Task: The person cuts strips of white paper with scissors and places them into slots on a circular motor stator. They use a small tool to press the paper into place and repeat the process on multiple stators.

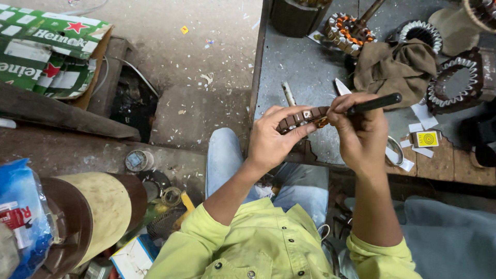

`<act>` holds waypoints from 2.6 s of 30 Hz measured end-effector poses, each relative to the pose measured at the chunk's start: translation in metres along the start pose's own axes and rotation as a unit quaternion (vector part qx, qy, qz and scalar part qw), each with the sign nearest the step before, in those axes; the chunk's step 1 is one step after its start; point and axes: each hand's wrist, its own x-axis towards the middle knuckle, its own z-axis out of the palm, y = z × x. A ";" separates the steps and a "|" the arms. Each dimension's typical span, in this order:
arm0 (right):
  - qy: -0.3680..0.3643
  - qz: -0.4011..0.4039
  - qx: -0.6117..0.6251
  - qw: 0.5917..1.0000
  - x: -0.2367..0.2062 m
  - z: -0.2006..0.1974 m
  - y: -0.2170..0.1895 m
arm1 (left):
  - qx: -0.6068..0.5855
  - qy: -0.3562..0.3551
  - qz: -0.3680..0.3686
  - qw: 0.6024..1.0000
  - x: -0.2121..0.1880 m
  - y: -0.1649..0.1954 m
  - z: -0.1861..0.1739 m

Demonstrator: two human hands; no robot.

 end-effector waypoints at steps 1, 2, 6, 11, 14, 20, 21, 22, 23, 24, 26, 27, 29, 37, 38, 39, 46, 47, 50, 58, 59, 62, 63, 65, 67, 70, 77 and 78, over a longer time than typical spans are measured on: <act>0.002 0.005 0.002 1.000 -0.003 0.001 0.003 | -0.002 0.001 -0.010 1.000 0.000 -0.001 0.001; 0.020 -0.010 0.005 1.000 -0.005 0.003 0.008 | -0.003 0.007 -0.010 1.000 0.000 -0.001 0.001; 0.120 -0.091 0.021 0.988 -0.018 0.022 0.037 | -0.008 0.018 -0.003 1.000 0.001 -0.005 0.005; 0.142 -0.095 0.113 0.979 -0.021 0.016 0.052 | -0.028 0.007 -0.032 0.999 0.003 -0.005 0.007; 0.148 -0.053 0.221 0.962 -0.019 -0.001 0.043 | -0.023 0.003 -0.014 1.000 0.004 -0.004 0.006; 0.173 -0.040 0.108 0.978 -0.030 -0.004 0.031 | -0.018 0.002 0.008 1.000 0.003 -0.003 0.004; 0.176 -0.035 0.090 0.980 -0.030 -0.002 0.032 | -0.018 0.000 0.010 1.000 0.003 -0.002 0.004; 0.178 -0.030 0.073 0.981 -0.030 -0.001 0.032 | -0.018 -0.002 0.012 1.000 0.003 -0.002 0.003; 0.173 -0.029 0.076 0.982 -0.030 -0.001 0.032 | -0.014 0.000 0.018 1.000 0.002 -0.001 0.003; 0.167 -0.028 0.080 0.982 -0.030 0.000 0.030 | -0.010 0.003 0.023 1.000 0.001 0.000 0.003; 0.154 -0.035 0.062 0.985 -0.028 0.002 0.024 | -0.003 0.005 0.022 1.000 0.000 0.000 0.001; 0.149 -0.044 0.039 0.987 -0.028 0.002 0.019 | -0.001 0.004 0.016 1.000 -0.001 0.001 0.001; 0.119 -0.086 -0.037 0.988 -0.028 0.005 0.008 | -0.003 0.002 0.021 1.000 -0.002 0.000 0.001; 0.128 -0.125 -0.064 0.982 -0.031 0.012 0.013 | 0.004 -0.005 0.028 1.000 -0.001 -0.004 0.001; 0.187 -0.063 0.005 0.980 -0.027 -0.002 0.016 | 0.004 -0.011 0.040 0.999 0.000 -0.004 0.001; 0.238 0.003 0.075 0.968 -0.023 -0.017 0.017 | 0.005 -0.015 0.050 0.999 -0.001 -0.003 0.000; 0.113 -0.068 -0.527 0.840 -0.003 -0.072 0.019 | -0.011 -0.069 0.095 0.993 -0.011 -0.008 -0.008; 0.130 -0.063 -0.478 0.867 -0.006 -0.066 0.018 | -0.008 -0.077 0.098 0.992 -0.012 -0.009 -0.008; 0.086 -0.050 -0.208 0.973 -0.037 -0.034 0.009 | 0.011 -0.084 0.109 0.990 -0.018 -0.012 -0.011; 0.074 -0.130 -0.231 0.961 -0.064 0.024 0.015 | 0.048 -0.098 0.141 0.984 -0.028 -0.015 -0.009; 0.081 -0.139 -0.227 0.961 -0.065 0.026 0.017 | 0.050 -0.093 0.150 0.983 -0.029 -0.016 -0.009; 0.109 -0.149 -0.221 0.958 -0.072 0.027 0.024 | 0.055 -0.080 0.172 0.980 -0.031 -0.017 -0.004; 0.120 -0.140 -0.216 0.959 -0.074 0.028 0.026 | 0.065 -0.075 0.172 0.980 -0.032 -0.016 -0.001; 0.132 -0.122 -0.200 0.963 -0.076 0.030 0.026 | 0.081 -0.063 0.169 0.980 -0.033 -0.013 0.002; 0.143 -0.112 -0.177 0.967 -0.073 0.032 0.023 | 0.095 -0.053 0.176 0.978 -0.030 -0.011 0.002; 0.086 -0.096 -0.169 0.977 -0.059 0.024 0.012 | 0.074 -0.037 0.171 0.982 -0.030 -0.007 0.002; 0.070 -0.028 -0.287 0.955 -0.057 -0.031 -0.029 | -0.189 -0.001 -0.067 0.980 -0.015 -0.020 0.035; 0.111 0.039 -0.315 0.942 -0.059 -0.039 -0.033 | -0.263 0.009 -0.098 0.960 -0.006 -0.024 0.038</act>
